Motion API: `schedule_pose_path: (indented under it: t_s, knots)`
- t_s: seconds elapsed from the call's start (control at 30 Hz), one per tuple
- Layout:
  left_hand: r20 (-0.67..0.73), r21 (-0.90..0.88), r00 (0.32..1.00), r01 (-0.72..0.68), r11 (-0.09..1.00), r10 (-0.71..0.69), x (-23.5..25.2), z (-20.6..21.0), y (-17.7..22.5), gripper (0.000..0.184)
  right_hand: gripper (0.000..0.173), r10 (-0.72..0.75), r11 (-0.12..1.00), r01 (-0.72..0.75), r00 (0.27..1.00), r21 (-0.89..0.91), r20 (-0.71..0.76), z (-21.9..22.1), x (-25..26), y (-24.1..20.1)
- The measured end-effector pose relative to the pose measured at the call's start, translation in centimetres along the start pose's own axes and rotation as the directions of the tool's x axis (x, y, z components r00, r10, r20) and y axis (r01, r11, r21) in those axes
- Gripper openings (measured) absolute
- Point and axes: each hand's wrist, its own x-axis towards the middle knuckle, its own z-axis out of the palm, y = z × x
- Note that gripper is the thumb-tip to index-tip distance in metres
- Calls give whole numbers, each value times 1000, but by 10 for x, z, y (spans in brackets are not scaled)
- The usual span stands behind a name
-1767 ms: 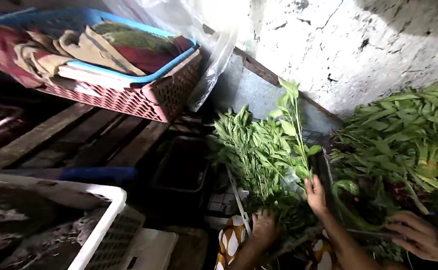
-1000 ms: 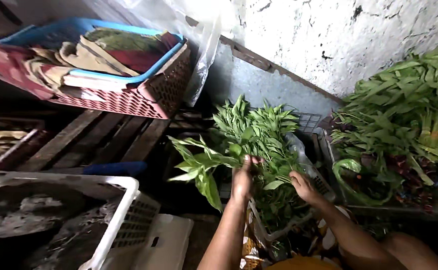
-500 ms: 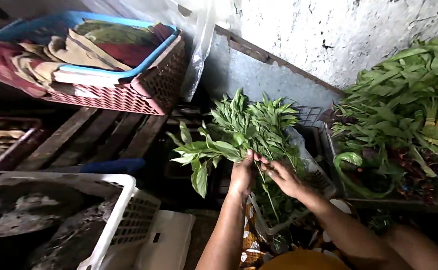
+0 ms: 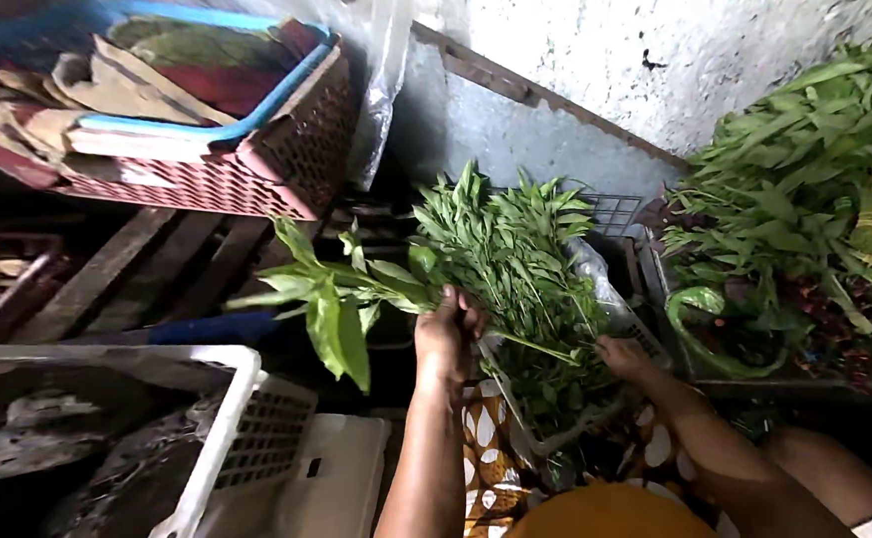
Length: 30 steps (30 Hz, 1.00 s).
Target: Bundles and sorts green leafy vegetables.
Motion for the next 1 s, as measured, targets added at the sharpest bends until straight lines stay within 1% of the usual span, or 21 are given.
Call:
schedule_pose_path:
  t_s: [0.03, 0.07, 0.13, 0.17, 0.23, 0.27, 0.33, 0.37, 0.47, 0.53, 0.6, 0.63, 0.67, 0.7, 0.73, 0.77, 0.8, 0.83, 0.87, 0.93, 1.0]
  knots:
    - [-3, 27, 1000, 6, 1000, -6, 0, 3, 1, 41, 52, 1, 1000, -1, 1000, 3, -27, -6, -5, -3]
    - [-6, 60, 1000, 20, 998, -19, -1, 6, 0, 40, 58, -43, 998, 47, 995, 37, -90, -12, -11, -12]
    - [-1, 94, 998, 62, 994, -62, 0, 16, -12, 38, 57, -168, 952, 225, 951, 208, -261, -18, -21, -42]
    - [-4, 91, 996, 92, 992, -92, 0, 23, -20, 38, 62, -222, 888, 321, 926, 330, -306, -16, -24, -60]
    - [-30, 63, 989, 146, 987, -145, 1, 37, -33, 39, 80, -288, 769, 379, 925, 516, -249, -7, -34, -97]
    - [-67, 50, 985, 160, 986, -157, 2, 41, -37, 39, 77, -300, 735, 369, 929, 568, -216, 0, -37, -111]
    - [-172, 65, 974, 161, 985, -147, 4, 41, -41, 35, 46, -263, 666, 335, 942, 667, -211, 13, -37, -128]
    - [-193, 89, 971, 163, 983, -144, 4, 34, -45, 34, 40, -235, 641, 314, 949, 701, -210, 15, -36, -131]
    - [-122, 152, 973, 211, 965, -194, -1, 7, -76, 45, 38, -201, 655, 297, 955, 695, -218, 22, -30, -134]
    - [-99, 128, 948, 314, 941, -303, -16, 3, -100, 44, 42, -192, 770, 234, 972, 593, -135, 30, -30, -140]
    - [-170, 111, 920, 373, 921, -352, -30, 4, -125, 35, 46, -180, 881, 170, 984, 441, -20, 42, -33, -146]
    - [-207, 119, 913, 380, 917, -351, -33, 0, -137, 36, 49, -199, 899, 167, 979, 404, 38, 47, -31, -145]
    - [-241, 130, 905, 388, 912, -350, -36, -6, -146, 38, 49, -252, 896, 197, 964, 397, 90, 51, -27, -140]
    - [-277, 134, 895, 396, 909, -349, -37, -14, -151, 39, 44, -329, 872, 251, 936, 420, 124, 52, -19, -130]
    - [-317, 130, 886, 394, 910, -338, -37, -22, -151, 38, 39, -391, 838, 303, 913, 453, 113, 48, -9, -117]
    - [-359, 120, 877, 384, 916, -320, -35, -30, -147, 35, 35, -392, 827, 319, 918, 463, 68, 40, 2, -105]
    - [-388, 94, 869, 369, 925, -307, -32, -37, -141, 34, 34, -324, 852, 287, 946, 438, 11, 26, 13, -92]
    - [-414, 50, 863, 338, 940, -289, -29, -45, -135, 34, 35, -213, 896, 223, 975, 385, -69, 11, 25, -79]
    - [-428, -11, 860, 301, 954, -277, -27, -53, -129, 34, 35, -83, 934, 134, 983, 331, -162, -2, 38, -66]
    - [-424, -168, 854, 251, 953, -300, -22, -65, -121, 29, 35, 155, 970, -83, 934, 227, -322, -22, 65, -43]
    - [-409, -309, 825, 276, 910, -389, -18, -69, -118, 24, 37, 248, 969, -227, 882, 101, -400, -30, 87, -21]
